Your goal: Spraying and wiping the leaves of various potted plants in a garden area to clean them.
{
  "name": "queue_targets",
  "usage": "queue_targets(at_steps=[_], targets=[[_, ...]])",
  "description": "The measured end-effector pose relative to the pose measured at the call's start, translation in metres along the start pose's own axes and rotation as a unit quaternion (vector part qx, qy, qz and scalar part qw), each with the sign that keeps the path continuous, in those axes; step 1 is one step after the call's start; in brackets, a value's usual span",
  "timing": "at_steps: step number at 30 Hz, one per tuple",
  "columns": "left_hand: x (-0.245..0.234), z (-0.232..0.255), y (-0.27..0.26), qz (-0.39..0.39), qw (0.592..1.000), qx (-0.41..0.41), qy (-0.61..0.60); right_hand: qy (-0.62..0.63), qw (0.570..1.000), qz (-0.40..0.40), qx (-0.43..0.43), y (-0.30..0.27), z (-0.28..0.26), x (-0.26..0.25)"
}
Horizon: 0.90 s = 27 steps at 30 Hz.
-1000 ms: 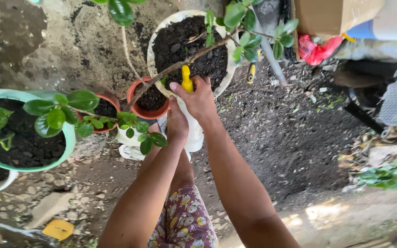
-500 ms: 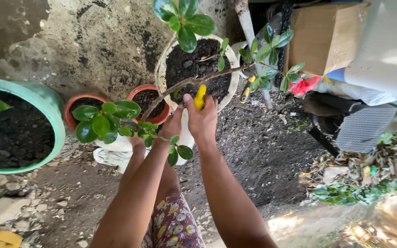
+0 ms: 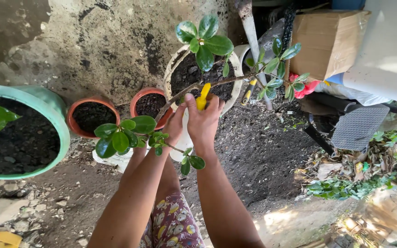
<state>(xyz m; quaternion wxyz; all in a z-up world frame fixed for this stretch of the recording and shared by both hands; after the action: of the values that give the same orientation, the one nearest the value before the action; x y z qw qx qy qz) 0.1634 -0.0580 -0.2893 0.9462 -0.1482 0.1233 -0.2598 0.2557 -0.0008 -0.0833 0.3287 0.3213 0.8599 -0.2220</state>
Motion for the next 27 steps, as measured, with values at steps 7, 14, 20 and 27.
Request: queue_targets(at_steps=[7, 14, 20, 27], targets=[[-0.011, 0.1, 0.006, -0.003, 0.995, 0.093, 0.022, 0.001, 0.999, 0.046, 0.024, 0.005, -0.011, -0.035], [0.019, 0.126, 0.015, -0.167, 0.964, -0.184, -0.097, 0.003, 0.996, 0.088, 0.018, 0.019, 0.0, -0.077], [0.002, 0.134, -0.018, -0.003, 0.926, -0.256, -0.277, 0.234, 0.966, -0.106, 0.016, 0.019, -0.014, -0.054], [0.061, 0.019, -0.067, 0.13, 0.777, -0.364, -0.497, 0.069, 0.94, -0.323, 0.08, 0.008, 0.046, 0.012]])
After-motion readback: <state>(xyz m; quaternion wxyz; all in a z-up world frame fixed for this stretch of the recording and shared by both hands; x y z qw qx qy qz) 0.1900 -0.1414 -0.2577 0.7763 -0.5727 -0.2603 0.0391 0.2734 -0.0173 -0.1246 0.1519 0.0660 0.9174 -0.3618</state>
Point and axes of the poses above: each hand's wrist, its own y-axis towards the middle knuckle, its own x-axis out of the palm, z = x × y, the point moved 8 cm from there along y, towards the middle knuckle, and after that the axes turned 8 degrees about y, right-handed, at the moved point
